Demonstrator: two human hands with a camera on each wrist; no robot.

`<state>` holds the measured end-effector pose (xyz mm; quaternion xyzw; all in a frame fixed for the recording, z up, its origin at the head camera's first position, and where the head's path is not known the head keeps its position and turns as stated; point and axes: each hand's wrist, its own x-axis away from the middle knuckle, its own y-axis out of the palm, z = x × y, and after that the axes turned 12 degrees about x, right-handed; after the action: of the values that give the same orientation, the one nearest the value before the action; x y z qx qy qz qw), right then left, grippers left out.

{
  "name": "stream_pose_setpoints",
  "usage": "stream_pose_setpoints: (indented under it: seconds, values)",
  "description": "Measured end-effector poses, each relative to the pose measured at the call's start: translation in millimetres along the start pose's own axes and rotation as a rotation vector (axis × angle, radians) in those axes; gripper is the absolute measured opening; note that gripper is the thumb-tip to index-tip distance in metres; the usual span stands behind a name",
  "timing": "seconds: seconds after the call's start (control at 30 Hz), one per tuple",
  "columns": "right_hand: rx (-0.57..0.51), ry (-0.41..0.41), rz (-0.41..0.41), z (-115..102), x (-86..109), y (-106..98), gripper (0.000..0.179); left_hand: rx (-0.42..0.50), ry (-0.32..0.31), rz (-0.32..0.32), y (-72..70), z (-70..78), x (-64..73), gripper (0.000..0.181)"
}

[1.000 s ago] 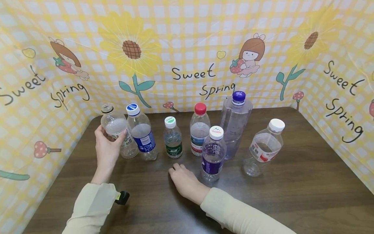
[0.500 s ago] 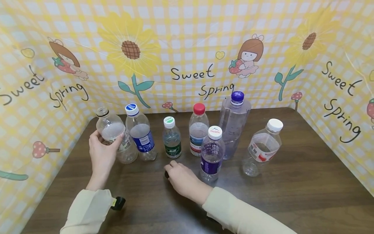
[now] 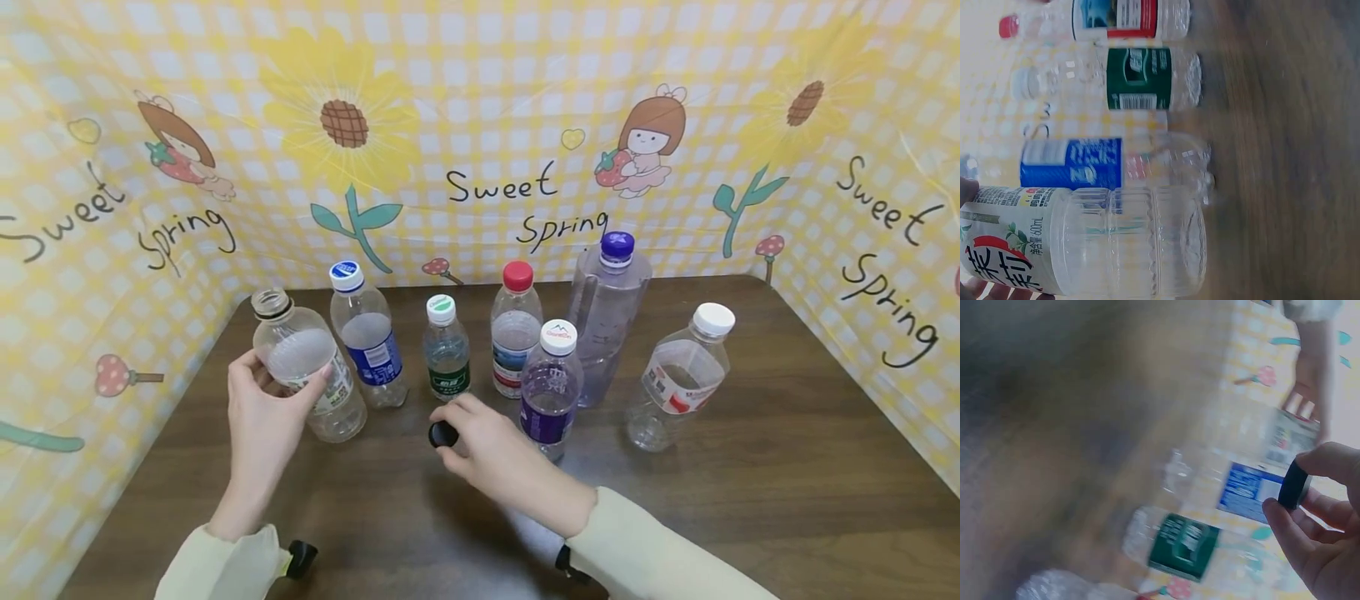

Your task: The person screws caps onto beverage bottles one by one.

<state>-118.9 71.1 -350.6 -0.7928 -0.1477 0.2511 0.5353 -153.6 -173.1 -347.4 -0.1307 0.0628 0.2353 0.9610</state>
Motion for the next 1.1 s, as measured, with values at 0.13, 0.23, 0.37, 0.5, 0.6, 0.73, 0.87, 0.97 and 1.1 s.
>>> stream_pose_setpoints:
  seconds: [0.13, 0.23, 0.37, 0.5, 0.6, 0.73, 0.87, 0.97, 1.1]
  values:
    - [-0.063, 0.006, 0.089, -0.2, 5.6, -21.6, 0.029, 0.019, 0.003, -0.033, 3.4, 6.1, 13.5, 0.074]
    - [-0.071, -0.006, 0.155, -1.7, 9.1, -37.9, 0.030, 0.029, 0.013, -0.073, 7.1, 10.0, 22.9, 0.073]
    - [-0.055, -0.040, 0.230, -3.7, 13.6, -57.3, 0.032, 0.040, 0.044, -0.152, 15.1, 14.6, 35.3, 0.074]
    - [-0.038, -0.076, 0.277, -4.1, 16.3, -72.7, 0.033, 0.040, 0.064, -0.240, 25.4, 18.4, 47.1, 0.073]
    - [-0.034, -0.093, 0.294, -2.9, 16.6, -82.3, 0.033, 0.026, 0.077, -0.316, 32.7, 19.0, 53.9, 0.075]
    - [-0.013, -0.108, 0.290, -0.9, 16.1, -93.3, 0.033, 0.031, 0.122, -0.390, 43.7, 17.9, 63.0, 0.076]
    - [0.014, -0.129, 0.286, 0.1, 14.0, -101.2, 0.034, 0.084, 0.175, -0.444, 56.3, 16.1, 73.2, 0.072]
    - [0.024, -0.147, 0.288, 0.7, 12.0, -105.2, 0.033, 0.127, 0.175, -0.487, 64.7, 16.1, 79.4, 0.071]
    - [0.043, -0.161, 0.284, 1.7, 8.8, -109.3, 0.033, 0.127, 0.162, -0.505, 73.5, 18.1, 83.9, 0.069]
